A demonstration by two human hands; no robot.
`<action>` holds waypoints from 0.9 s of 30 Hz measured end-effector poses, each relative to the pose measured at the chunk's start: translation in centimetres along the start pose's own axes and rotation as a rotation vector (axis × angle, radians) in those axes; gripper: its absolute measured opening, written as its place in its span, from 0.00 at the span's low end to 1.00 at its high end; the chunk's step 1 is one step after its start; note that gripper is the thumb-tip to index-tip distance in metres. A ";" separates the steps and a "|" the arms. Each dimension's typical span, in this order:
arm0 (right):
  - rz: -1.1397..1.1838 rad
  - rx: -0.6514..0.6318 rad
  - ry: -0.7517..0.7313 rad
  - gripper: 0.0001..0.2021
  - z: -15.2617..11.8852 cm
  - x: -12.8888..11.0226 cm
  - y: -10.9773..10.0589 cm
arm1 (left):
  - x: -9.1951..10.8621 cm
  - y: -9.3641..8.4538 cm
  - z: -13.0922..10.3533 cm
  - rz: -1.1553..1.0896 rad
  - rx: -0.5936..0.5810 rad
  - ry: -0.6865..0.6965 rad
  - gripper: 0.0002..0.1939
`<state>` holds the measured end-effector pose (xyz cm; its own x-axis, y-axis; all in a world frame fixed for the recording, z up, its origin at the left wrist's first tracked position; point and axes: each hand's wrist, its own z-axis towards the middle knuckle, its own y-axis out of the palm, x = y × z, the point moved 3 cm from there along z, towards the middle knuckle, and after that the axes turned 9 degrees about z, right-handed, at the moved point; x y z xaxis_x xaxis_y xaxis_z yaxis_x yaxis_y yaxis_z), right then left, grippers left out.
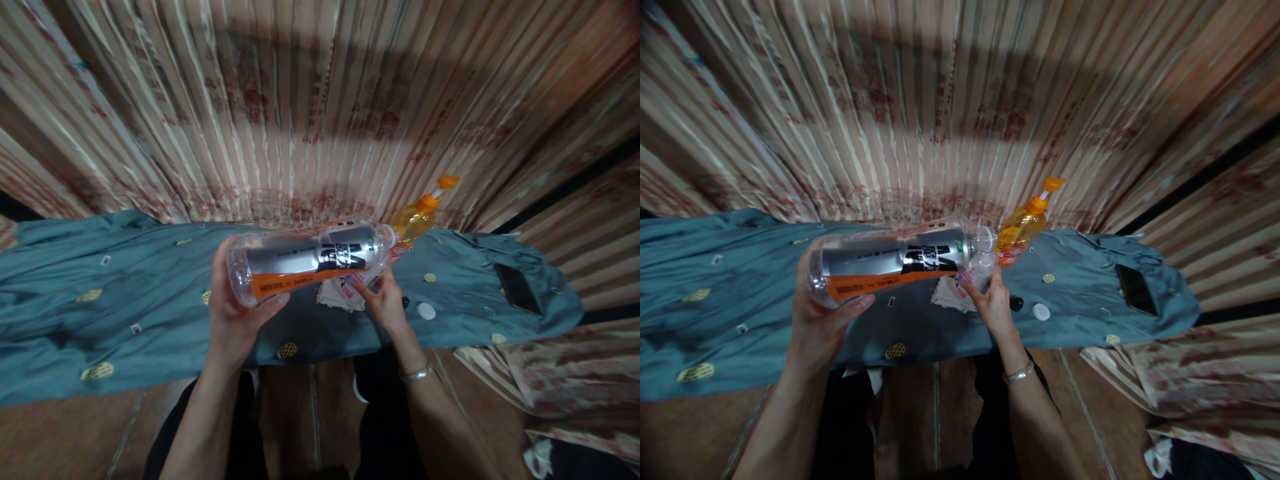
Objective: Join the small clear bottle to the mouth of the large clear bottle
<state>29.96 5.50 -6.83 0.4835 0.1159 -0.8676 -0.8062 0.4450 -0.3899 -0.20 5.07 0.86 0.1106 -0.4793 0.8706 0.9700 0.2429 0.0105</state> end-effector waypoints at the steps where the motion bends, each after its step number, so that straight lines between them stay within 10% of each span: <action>1: -0.005 0.005 0.004 0.34 0.0 0.0 0.0 | 0.0 0.0 0.0 -0.005 -0.003 -0.009 0.49; 27: 0.017 -0.004 0.022 0.36 -0.1 -0.3 0.0 | 0.0 0.1 0.0 -0.010 -0.009 -0.008 0.49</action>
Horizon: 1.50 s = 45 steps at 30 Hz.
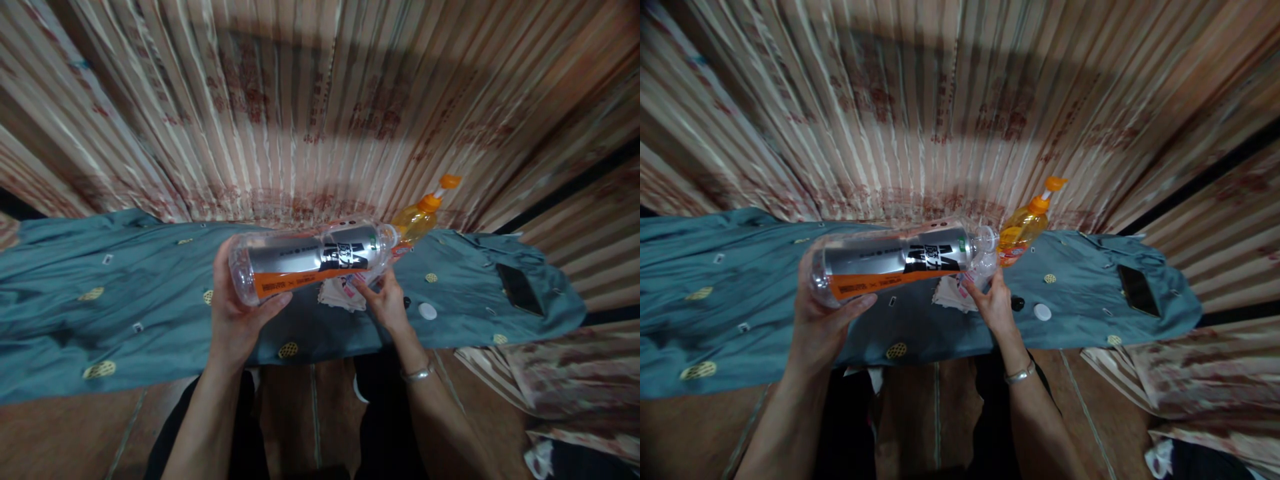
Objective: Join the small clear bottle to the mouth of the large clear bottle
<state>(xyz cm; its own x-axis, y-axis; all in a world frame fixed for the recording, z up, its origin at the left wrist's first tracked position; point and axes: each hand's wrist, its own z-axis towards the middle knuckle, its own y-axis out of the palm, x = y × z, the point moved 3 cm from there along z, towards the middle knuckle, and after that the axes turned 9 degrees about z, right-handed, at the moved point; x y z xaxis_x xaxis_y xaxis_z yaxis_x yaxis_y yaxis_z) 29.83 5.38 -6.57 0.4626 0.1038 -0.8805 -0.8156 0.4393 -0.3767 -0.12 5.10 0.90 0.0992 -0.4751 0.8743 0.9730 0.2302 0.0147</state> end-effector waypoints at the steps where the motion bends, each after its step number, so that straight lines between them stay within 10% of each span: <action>1: 0.002 -0.001 -0.001 0.36 0.0 0.0 0.0 | 0.0 0.0 0.0 0.000 -0.003 0.002 0.49; 45: -0.047 0.028 0.005 0.39 0.3 0.4 -0.1 | -0.2 0.2 0.0 -0.009 -0.012 -0.009 0.50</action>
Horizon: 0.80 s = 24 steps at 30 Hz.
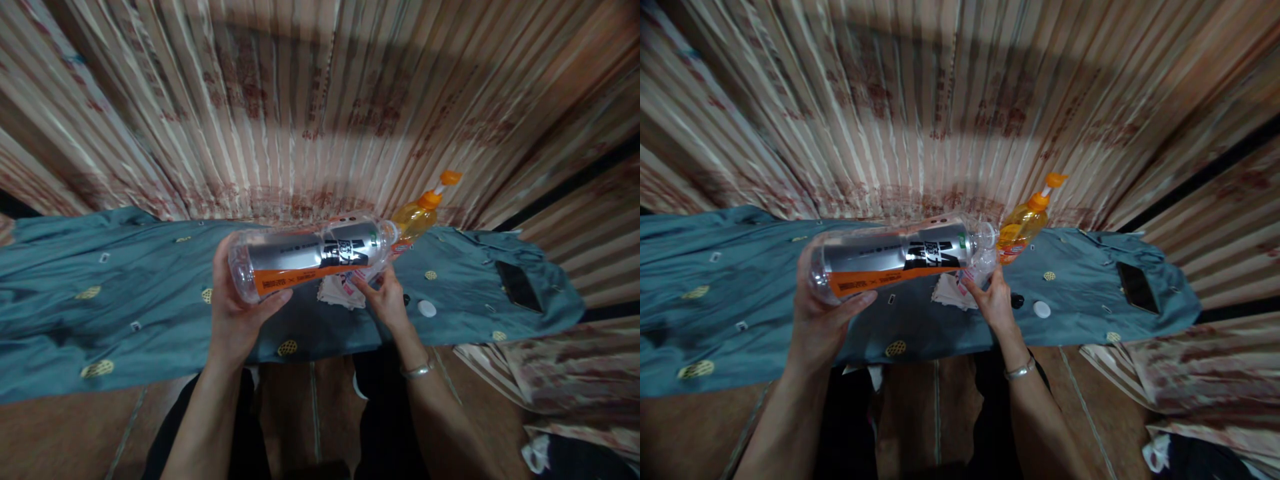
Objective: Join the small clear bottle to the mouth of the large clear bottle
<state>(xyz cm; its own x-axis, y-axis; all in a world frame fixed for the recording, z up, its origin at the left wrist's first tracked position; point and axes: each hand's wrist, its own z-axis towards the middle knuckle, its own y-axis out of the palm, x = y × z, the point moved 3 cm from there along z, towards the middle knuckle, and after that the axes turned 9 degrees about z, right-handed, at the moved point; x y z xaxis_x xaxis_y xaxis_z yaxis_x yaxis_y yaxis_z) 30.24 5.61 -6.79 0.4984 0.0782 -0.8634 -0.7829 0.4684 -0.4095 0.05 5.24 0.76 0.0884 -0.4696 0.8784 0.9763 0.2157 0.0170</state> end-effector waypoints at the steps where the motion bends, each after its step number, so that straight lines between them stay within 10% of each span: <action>1: -0.001 0.001 0.002 0.39 0.0 0.0 0.0 | 0.0 0.0 0.0 -0.008 -0.001 0.006 0.50; 24: 0.029 -0.019 0.033 0.40 0.0 0.1 0.0 | -0.1 0.0 0.0 0.013 -0.001 0.032 0.50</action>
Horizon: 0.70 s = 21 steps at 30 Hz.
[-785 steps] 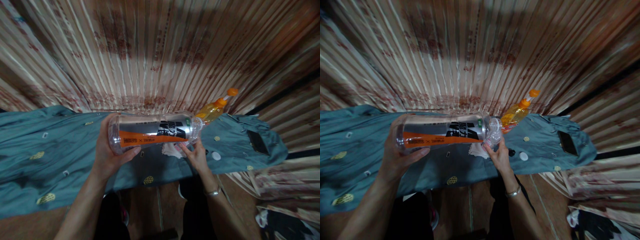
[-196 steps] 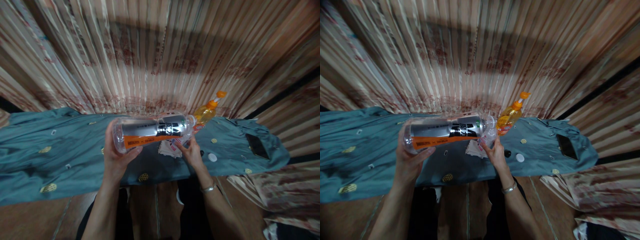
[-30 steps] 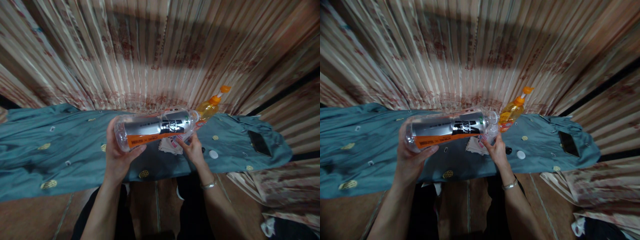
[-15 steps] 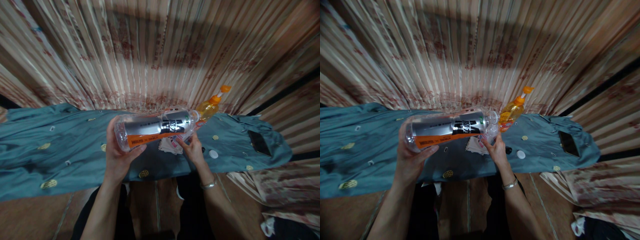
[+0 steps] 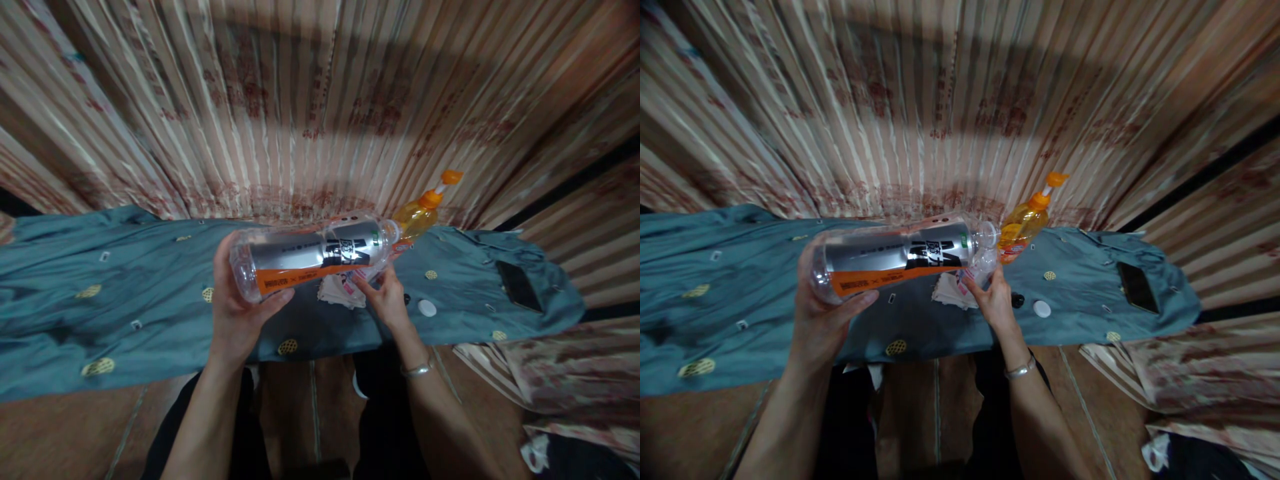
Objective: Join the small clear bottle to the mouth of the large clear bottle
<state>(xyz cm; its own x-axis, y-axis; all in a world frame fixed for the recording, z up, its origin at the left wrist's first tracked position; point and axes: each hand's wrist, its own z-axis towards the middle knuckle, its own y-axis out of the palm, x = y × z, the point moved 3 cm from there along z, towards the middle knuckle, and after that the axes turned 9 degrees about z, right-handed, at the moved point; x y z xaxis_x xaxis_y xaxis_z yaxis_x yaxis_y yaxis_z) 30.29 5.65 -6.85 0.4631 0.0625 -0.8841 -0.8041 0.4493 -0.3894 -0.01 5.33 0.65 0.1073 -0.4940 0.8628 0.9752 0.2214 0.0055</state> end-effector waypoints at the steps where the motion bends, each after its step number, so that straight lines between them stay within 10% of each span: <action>1: 0.002 0.003 -0.001 0.40 0.0 0.0 0.0 | 0.0 0.0 0.0 0.001 -0.004 -0.001 0.50; 21: 0.006 -0.001 -0.023 0.35 0.1 -0.1 0.0 | 0.5 0.1 0.0 -0.010 -0.013 0.021 0.48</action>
<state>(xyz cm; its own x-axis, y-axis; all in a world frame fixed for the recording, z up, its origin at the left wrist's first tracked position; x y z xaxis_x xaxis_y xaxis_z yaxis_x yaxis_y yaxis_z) 30.31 5.69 -6.74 0.4663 0.0853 -0.8805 -0.8072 0.4482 -0.3841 0.12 5.09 1.13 0.1019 -0.5138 0.8518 0.9786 0.2056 0.0070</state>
